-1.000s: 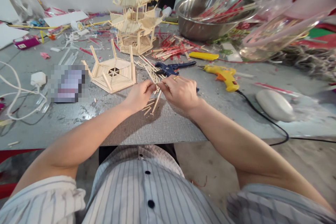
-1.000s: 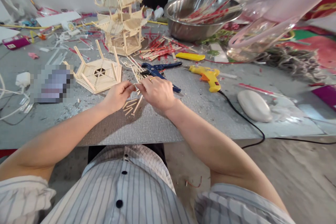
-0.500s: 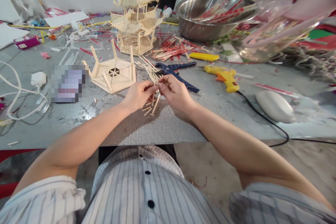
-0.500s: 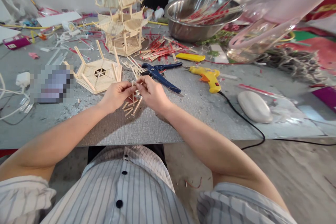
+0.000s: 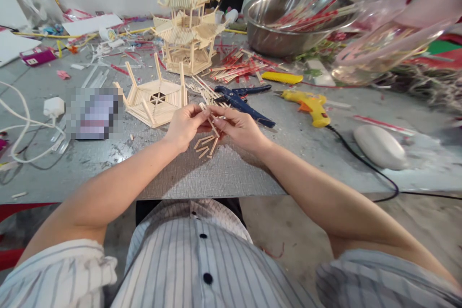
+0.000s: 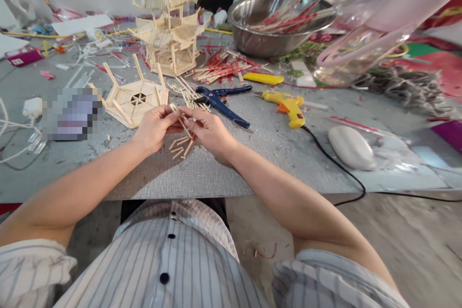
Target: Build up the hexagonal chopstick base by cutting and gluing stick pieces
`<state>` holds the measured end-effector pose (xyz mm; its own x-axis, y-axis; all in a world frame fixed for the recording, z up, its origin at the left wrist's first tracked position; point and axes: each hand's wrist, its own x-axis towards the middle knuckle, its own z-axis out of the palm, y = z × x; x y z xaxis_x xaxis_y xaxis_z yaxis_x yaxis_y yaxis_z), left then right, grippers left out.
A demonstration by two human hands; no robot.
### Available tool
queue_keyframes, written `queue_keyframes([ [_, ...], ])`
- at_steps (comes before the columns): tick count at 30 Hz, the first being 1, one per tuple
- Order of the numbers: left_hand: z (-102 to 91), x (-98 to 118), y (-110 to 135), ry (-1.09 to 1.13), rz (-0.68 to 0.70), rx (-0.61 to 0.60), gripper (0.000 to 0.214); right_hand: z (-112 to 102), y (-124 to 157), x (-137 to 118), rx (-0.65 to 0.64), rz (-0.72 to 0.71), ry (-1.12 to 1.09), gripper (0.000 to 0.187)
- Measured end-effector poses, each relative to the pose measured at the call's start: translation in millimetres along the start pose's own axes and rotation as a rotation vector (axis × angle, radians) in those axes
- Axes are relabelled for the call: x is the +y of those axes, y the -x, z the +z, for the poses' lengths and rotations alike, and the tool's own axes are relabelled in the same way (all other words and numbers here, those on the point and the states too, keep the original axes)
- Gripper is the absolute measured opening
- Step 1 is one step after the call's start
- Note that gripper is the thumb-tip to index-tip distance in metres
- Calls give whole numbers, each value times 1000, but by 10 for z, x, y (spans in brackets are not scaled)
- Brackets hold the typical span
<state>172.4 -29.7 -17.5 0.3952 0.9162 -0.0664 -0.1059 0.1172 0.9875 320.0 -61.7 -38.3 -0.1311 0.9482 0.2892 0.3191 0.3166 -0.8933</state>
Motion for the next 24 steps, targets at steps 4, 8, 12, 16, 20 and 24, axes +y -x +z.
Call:
queue_keyframes([
  [4, 4, 23, 3, 70, -17, 12, 16, 11, 0, 16, -98, 42, -65, 40],
  [8, -9, 40, 0, 124, 14, 43, 17, 2, -6, 37, -124, 114, -183, 47],
  [12, -45, 40, -30, 147, 44, 103, 13, -61, -15, 5, -50, 176, -214, 31],
  [16, -68, 28, -52, 174, 63, 117, 11, -104, -15, -42, -25, 212, -226, 29],
  [20, -62, 16, -48, 170, 62, 126, 11, -105, -10, -63, -54, 222, -223, 32],
  [24, -54, 3, -52, 218, 65, 98, 11, -105, -10, -53, -81, 221, -211, 34],
])
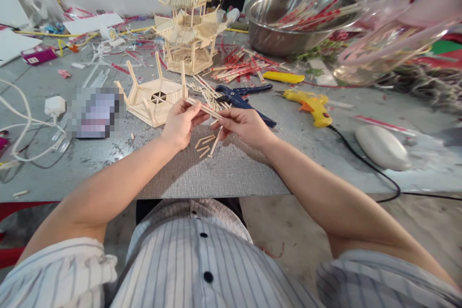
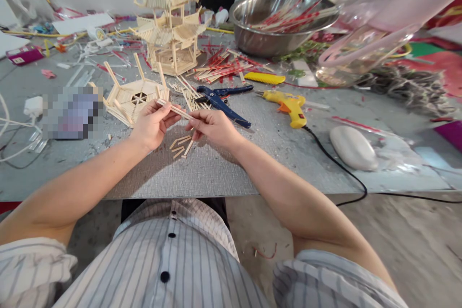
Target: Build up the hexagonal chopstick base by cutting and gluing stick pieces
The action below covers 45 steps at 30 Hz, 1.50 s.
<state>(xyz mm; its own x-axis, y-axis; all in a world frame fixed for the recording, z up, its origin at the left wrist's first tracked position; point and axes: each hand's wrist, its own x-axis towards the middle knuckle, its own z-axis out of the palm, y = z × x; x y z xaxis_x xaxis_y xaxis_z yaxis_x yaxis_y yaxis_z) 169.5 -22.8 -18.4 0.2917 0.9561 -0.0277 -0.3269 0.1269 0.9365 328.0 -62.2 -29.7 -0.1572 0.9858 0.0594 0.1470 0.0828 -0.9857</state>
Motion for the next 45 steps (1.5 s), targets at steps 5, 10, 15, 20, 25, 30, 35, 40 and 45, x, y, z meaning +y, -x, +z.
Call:
queue_keyframes([
  [5, -25, 105, 3, -140, -12, -84, 8, -53, -12, 37, 27, -8, 5, 34],
  [10, -116, 315, 23, -687, 170, -175, 3, -107, -1, 32, 5, -65, 78, 33],
  [15, -193, 373, 6, -1227, 477, -290, 9, -129, 19, 35, -54, -88, 228, 29],
  [20, -180, 345, 21, -1452, 370, -457, 14, -139, 24, 79, -152, -112, 351, 24],
  [25, -158, 341, 22, -1303, 146, -487, 12, -136, 8, 71, 35, -121, 165, 30],
  [30, -141, 311, 27, -901, -95, -490, 10, -152, 3, 17, 99, -104, -23, 31],
  [35, -79, 306, 72, -782, -215, -489, 8, -130, 0, 17, 28, -67, -90, 33],
  [40, -46, 306, 94, -777, -274, -508, 8, -112, -3, 29, 37, -44, -111, 33],
  [45, -69, 268, 86, -745, -295, -571, 7, -104, 0, 19, 52, -30, -134, 31],
])
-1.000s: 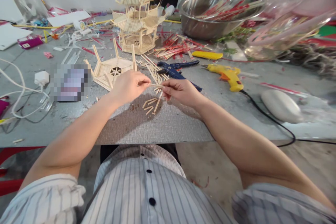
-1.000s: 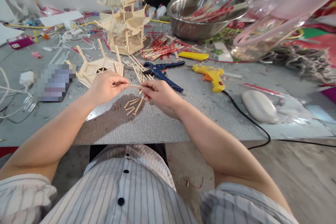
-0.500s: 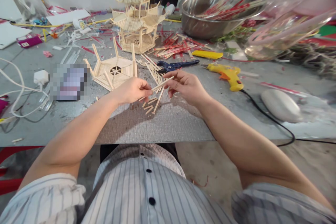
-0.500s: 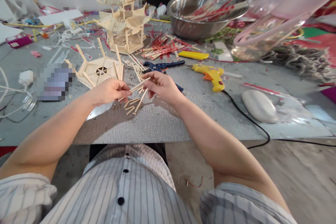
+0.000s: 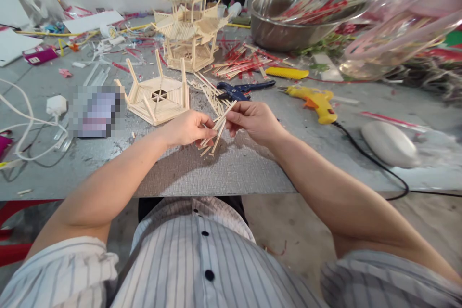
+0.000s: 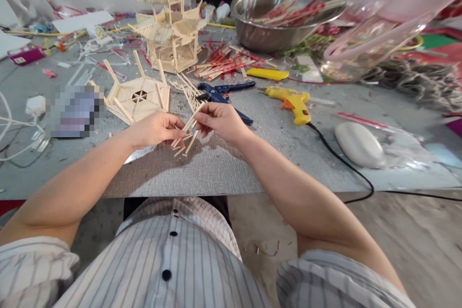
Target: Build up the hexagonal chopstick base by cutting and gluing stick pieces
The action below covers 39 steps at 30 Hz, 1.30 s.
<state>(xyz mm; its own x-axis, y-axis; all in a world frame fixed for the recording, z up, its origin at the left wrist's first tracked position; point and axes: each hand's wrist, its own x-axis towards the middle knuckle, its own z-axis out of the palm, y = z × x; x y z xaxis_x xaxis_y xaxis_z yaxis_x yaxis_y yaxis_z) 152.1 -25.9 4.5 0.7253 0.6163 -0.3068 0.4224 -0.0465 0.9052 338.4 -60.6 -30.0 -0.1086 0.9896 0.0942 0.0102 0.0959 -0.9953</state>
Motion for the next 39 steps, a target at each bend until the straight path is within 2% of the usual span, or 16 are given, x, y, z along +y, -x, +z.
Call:
queue_keyframes([
  [13, 52, 19, -17, 57, -67, -5, 9, 17, 14, 19, -12, 43, -55, 25],
  [18, 57, -11, -21, 39, -36, -23, 4, 25, 17, -12, -14, 48, -58, 27],
  [33, -17, -49, 8, -255, 104, -35, 11, 35, 54, 15, -33, 13, -44, 27],
  [39, -70, 67, 43, -360, 144, 14, 7, 88, 94, -21, -42, 11, -55, 29],
])
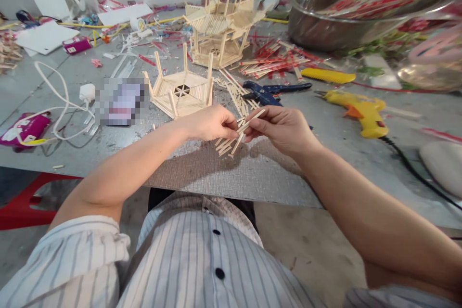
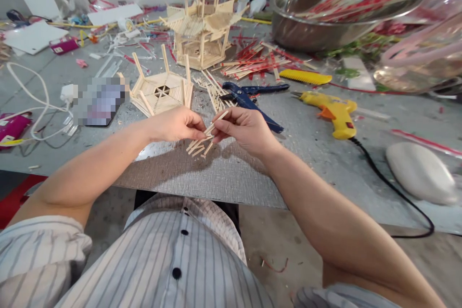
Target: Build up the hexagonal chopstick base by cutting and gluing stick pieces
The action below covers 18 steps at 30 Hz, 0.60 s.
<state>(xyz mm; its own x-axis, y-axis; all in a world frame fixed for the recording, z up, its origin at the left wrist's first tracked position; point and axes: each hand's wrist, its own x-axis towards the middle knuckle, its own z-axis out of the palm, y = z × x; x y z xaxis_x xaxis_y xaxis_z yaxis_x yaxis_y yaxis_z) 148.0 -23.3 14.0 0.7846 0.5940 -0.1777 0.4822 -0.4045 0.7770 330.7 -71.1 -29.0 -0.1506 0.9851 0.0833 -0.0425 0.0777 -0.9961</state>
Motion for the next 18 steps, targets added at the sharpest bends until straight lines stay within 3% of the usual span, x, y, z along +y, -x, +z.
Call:
queue_keyframes([
  [7, -116, 194, 54, -180, -84, -81, 10, 74, -1, -22, -44, 56, -88, 33],
  [14, -524, 410, 187, -381, -42, -31, 10, 307, -186, -303, -98, 161, -90, 19],
  [18, -670, 401, 208, -465, -103, 13, 6, 521, -272, -353, -10, 177, -151, 16],
])
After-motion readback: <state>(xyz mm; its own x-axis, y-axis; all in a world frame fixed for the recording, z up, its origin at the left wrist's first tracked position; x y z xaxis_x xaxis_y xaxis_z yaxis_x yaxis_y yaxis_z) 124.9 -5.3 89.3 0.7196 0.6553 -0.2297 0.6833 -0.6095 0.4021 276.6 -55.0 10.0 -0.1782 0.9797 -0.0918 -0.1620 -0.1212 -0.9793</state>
